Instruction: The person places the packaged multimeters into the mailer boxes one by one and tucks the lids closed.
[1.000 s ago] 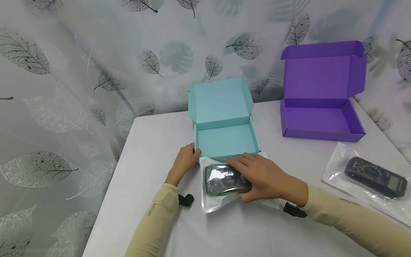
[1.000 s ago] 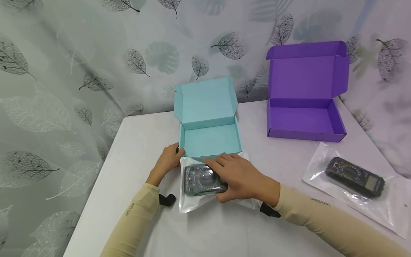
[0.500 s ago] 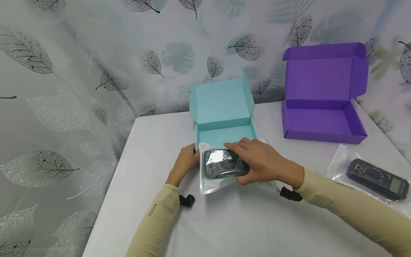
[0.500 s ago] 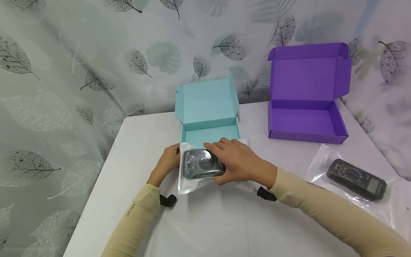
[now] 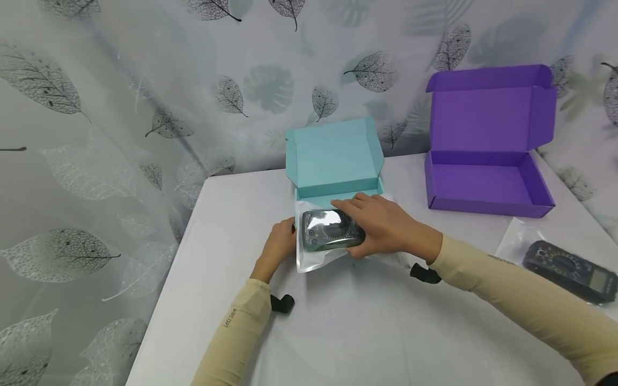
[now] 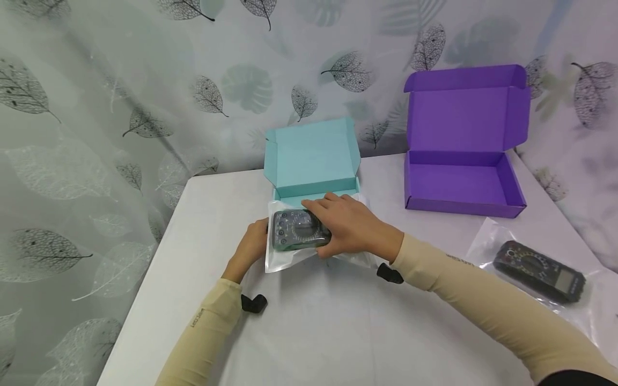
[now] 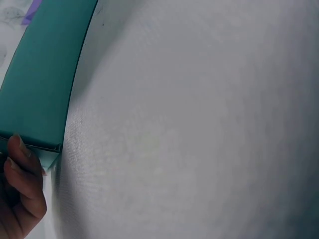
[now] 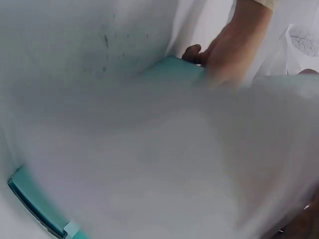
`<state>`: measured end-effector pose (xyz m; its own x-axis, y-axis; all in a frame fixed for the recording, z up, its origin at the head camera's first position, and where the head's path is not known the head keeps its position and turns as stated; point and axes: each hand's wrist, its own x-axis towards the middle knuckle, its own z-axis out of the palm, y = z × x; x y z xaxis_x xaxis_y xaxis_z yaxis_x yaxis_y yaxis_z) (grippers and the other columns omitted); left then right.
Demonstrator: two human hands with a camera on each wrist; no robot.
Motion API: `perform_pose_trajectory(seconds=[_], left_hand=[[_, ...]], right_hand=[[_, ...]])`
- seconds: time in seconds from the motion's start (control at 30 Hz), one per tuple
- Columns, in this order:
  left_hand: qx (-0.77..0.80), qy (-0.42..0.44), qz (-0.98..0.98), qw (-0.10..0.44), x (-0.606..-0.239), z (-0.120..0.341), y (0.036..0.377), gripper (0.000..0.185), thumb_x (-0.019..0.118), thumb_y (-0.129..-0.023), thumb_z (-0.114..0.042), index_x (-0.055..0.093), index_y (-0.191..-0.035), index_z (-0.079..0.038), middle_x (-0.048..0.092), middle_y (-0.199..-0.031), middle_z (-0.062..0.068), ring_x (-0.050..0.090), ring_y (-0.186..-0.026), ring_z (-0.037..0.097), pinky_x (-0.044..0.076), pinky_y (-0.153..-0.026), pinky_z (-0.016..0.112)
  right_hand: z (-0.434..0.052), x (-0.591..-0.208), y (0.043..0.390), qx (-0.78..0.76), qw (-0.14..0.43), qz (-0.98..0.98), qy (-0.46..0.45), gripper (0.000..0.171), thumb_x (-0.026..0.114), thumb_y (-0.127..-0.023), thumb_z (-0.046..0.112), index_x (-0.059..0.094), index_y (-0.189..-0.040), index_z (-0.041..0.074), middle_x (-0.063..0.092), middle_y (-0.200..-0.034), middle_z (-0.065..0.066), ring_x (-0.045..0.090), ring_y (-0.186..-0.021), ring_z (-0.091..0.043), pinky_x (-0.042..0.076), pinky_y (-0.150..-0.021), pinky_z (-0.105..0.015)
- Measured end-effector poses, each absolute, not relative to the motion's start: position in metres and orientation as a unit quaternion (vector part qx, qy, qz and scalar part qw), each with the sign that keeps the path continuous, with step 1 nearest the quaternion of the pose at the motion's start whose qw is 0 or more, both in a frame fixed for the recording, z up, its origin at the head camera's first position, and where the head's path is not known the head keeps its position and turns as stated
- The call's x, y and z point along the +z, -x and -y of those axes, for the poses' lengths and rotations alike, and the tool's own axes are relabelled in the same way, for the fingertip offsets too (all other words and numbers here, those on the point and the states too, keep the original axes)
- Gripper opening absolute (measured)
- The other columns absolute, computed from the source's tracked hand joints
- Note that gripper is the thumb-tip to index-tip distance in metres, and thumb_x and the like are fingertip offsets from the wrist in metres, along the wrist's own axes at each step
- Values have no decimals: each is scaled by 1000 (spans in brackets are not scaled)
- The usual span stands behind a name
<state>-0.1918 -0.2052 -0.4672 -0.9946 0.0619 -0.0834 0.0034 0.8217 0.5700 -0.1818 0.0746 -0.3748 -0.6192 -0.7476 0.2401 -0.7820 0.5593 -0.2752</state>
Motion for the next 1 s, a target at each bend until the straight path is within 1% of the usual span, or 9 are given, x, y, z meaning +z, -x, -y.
perform_pose_trajectory(seconds=[0.1,0.2,0.3,0.4,0.47,0.63,0.73,0.83,1.0], left_hand=[[298,-22,-953,49,-467,205,191,26,55,-109,-25,67,-103,-2,59,-74,5,56,-66,18,46,-59,32],[302,-22,-952,49,-466,204,191,22,57,-107,-22,66,-100,-3,56,-70,5,53,-62,18,43,-56,32],[306,-24,-951,49,-466,204,190,19,61,-105,-20,68,-102,-3,61,-73,5,56,-63,18,45,-56,33],[306,-31,-951,43,-467,204,189,18,65,-102,-19,70,-105,-2,67,-81,6,61,-68,18,51,-59,34],[303,-37,-952,38,-467,204,189,18,67,-101,-19,70,-103,-2,69,-83,6,63,-69,19,53,-61,35],[290,-49,-956,24,-469,205,190,16,66,-101,-19,67,-95,-5,66,-79,4,59,-64,19,51,-57,34],[284,-53,-957,22,-469,205,190,12,68,-100,-16,67,-95,-5,66,-79,4,60,-64,18,51,-56,33],[281,-51,-958,25,-469,204,189,9,70,-99,-12,67,-97,-3,67,-80,6,61,-65,20,54,-58,35],[294,-38,-955,28,-468,203,188,12,68,-99,-6,68,-108,2,70,-88,11,64,-70,22,55,-62,36]], right_hand=[[-72,-375,187,181,41,884,-429,96,84,-71,41,48,-154,7,65,-134,-8,57,-113,-28,52,-85,-49],[-69,-376,194,179,40,886,-426,96,84,-71,39,48,-154,7,65,-131,-8,58,-110,-29,52,-81,-48],[-66,-377,200,175,37,887,-425,97,84,-71,39,47,-154,6,66,-129,-8,59,-109,-30,53,-78,-47],[-63,-376,206,170,33,889,-423,97,84,-72,40,46,-155,5,66,-130,-10,59,-111,-33,53,-80,-48],[-62,-376,209,171,30,889,-424,98,84,-72,40,46,-155,4,65,-132,-11,59,-114,-34,53,-82,-50],[-58,-376,218,172,22,890,-421,100,85,-72,41,45,-155,4,64,-135,-13,58,-114,-34,51,-85,-52],[-57,-377,223,169,16,893,-417,101,86,-73,42,43,-156,4,64,-134,-14,58,-110,-32,52,-83,-51],[-56,-378,228,167,14,895,-413,101,87,-72,42,43,-155,3,64,-132,-14,59,-106,-31,52,-81,-49],[-55,-378,233,168,10,899,-405,102,88,-72,40,43,-155,2,63,-127,-17,60,-99,-32,53,-77,-48]])
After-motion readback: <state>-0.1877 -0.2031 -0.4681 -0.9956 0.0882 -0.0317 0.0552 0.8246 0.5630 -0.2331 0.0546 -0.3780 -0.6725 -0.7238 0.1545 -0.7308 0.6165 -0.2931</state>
